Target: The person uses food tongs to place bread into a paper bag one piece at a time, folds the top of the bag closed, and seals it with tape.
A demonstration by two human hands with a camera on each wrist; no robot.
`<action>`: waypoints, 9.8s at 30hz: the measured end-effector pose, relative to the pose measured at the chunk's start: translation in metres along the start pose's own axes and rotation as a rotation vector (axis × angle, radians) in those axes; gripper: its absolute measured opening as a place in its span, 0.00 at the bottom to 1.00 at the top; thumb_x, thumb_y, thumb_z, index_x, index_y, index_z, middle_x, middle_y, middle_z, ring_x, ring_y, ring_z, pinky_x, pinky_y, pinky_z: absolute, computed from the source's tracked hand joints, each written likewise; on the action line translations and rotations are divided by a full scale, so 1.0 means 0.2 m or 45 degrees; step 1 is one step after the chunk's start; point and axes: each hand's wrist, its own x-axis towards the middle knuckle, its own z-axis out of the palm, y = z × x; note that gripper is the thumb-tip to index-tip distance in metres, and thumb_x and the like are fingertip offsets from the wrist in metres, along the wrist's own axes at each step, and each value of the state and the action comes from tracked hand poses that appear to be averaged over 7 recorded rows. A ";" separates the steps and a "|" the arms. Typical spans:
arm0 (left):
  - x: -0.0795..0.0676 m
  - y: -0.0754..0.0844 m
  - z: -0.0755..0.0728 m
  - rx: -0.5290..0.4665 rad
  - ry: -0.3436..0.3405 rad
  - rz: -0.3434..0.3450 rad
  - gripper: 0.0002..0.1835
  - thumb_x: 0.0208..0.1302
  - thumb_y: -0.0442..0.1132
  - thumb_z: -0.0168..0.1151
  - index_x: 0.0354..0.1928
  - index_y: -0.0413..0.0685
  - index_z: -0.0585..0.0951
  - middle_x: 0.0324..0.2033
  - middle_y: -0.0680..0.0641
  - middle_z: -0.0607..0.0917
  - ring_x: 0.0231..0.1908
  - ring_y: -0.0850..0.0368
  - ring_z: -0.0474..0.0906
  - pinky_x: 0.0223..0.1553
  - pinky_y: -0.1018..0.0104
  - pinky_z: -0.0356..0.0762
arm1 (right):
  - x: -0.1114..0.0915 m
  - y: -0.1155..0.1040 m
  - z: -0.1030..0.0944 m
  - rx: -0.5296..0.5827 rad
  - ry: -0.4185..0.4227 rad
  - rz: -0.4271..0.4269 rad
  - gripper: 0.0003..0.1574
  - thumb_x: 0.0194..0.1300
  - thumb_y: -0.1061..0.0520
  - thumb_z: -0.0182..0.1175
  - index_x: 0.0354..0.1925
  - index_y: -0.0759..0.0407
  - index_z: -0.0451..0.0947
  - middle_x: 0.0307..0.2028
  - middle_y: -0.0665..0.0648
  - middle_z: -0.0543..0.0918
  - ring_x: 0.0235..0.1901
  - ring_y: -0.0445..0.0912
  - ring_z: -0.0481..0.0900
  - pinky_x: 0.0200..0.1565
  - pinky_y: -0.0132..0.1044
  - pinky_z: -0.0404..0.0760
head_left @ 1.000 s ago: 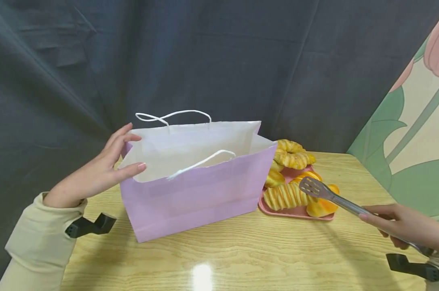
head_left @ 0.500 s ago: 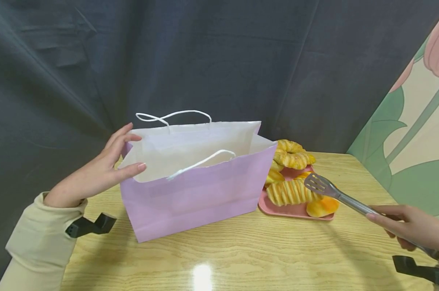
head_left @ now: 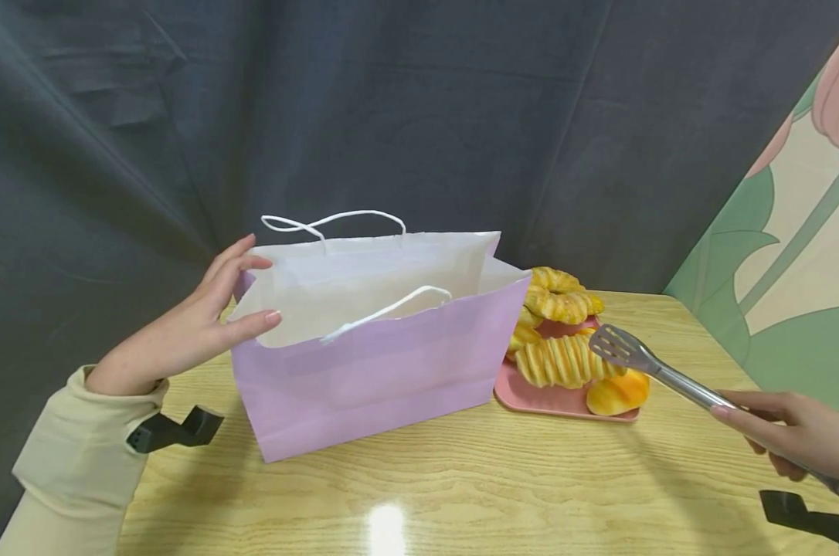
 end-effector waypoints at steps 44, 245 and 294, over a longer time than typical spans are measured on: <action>0.01 -0.01 0.00 -0.018 0.018 0.025 0.32 0.62 0.45 0.58 0.63 0.47 0.56 0.73 0.47 0.36 0.65 0.34 0.53 0.60 0.33 0.53 | -0.03 -0.03 -0.04 0.080 0.263 0.071 0.37 0.74 0.48 0.41 0.63 0.80 0.53 0.23 0.52 0.67 0.13 0.40 0.66 0.17 0.32 0.69; -0.02 0.02 0.06 -0.005 0.022 -0.009 0.32 0.63 0.48 0.57 0.63 0.49 0.55 0.73 0.52 0.34 0.67 0.30 0.50 0.59 0.30 0.54 | 0.14 -0.81 -0.25 -0.048 0.349 -0.481 0.27 0.63 0.49 0.59 0.60 0.44 0.70 0.12 0.47 0.69 0.11 0.40 0.66 0.13 0.32 0.61; 0.00 0.00 0.10 0.029 0.077 0.028 0.33 0.62 0.47 0.57 0.64 0.47 0.56 0.73 0.46 0.37 0.58 0.43 0.58 0.56 0.38 0.59 | 0.29 -1.20 -0.31 -0.256 0.134 -0.916 0.24 0.60 0.45 0.61 0.53 0.52 0.78 0.24 0.42 0.80 0.15 0.30 0.73 0.27 0.27 0.75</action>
